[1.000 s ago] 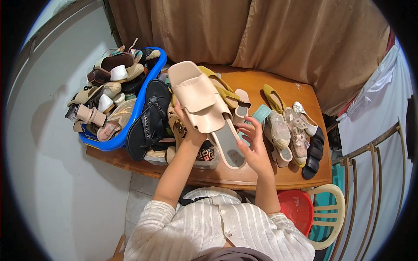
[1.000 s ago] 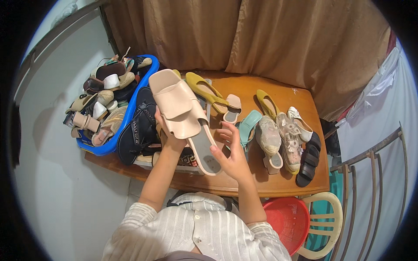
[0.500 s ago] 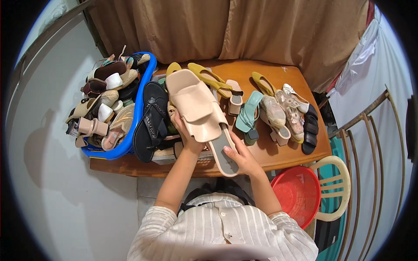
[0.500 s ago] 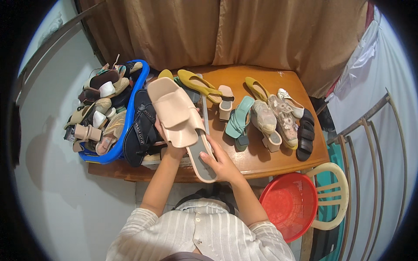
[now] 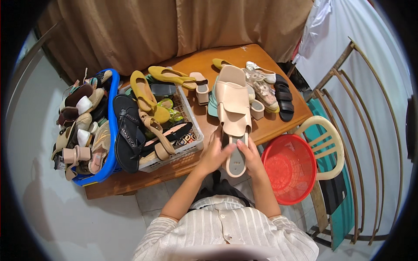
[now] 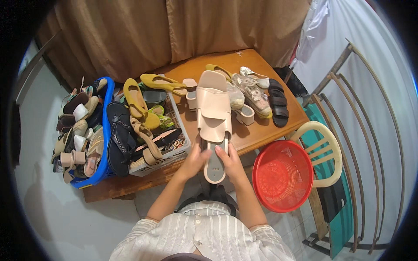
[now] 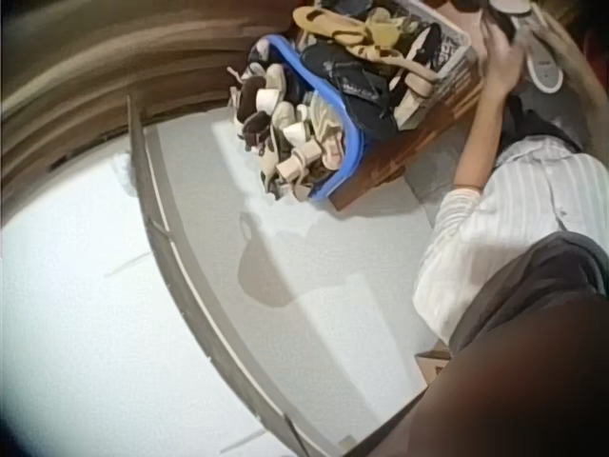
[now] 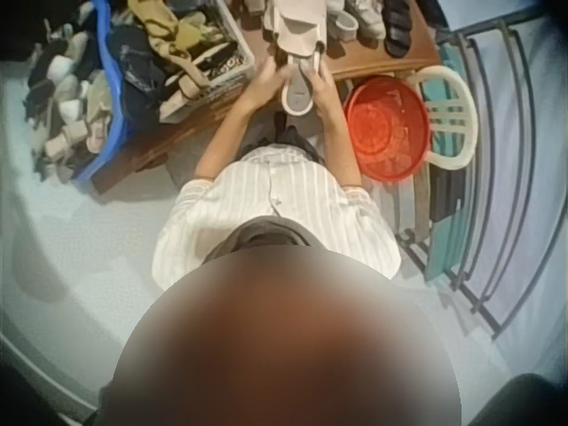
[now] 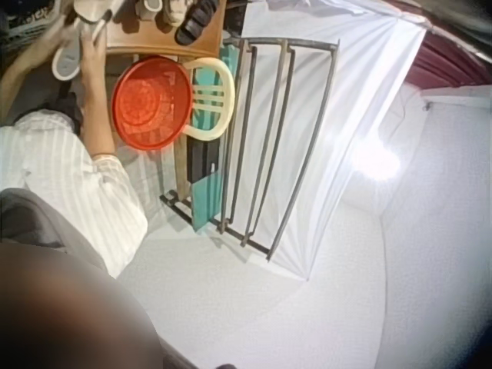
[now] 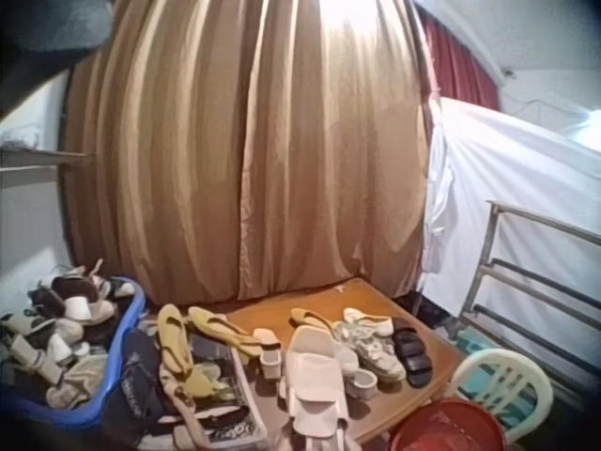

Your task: Sorting through a large pile of various shoes and placing selected ones into a container.

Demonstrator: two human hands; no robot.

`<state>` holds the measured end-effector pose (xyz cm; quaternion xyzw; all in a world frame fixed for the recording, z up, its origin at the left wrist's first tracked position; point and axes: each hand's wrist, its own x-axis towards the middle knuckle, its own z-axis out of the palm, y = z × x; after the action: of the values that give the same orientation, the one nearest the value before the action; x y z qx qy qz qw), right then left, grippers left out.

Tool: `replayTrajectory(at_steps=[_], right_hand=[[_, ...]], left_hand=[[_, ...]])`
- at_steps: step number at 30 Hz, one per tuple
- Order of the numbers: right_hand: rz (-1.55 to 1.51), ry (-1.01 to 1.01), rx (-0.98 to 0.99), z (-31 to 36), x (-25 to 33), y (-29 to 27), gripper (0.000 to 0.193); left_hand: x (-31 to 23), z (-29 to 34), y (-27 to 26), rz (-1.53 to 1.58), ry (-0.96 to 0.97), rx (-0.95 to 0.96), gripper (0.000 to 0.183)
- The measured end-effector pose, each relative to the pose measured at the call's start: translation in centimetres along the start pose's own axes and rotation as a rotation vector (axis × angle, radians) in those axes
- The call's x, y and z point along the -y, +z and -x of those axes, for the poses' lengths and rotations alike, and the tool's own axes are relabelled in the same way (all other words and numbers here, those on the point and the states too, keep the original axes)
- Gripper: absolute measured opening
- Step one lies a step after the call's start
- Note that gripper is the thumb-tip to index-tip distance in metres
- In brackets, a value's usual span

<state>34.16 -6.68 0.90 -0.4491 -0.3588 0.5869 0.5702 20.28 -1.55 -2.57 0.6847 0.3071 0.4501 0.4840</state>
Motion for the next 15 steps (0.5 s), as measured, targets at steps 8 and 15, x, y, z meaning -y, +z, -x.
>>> replayTrajectory(at_steps=[8,15], right_hand=[[-0.031,-0.008,-0.128,0.4,0.7,-3.0,0.039],[-0.031,0.008,-0.195,-2.5,2.7,-7.2,0.043]], left_hand=[[-1.7,-1.8,2.0,0.284,-0.177,0.203,0.075],[-0.7,-5.6,3.2,0.321,-0.192,0.283,0.066]])
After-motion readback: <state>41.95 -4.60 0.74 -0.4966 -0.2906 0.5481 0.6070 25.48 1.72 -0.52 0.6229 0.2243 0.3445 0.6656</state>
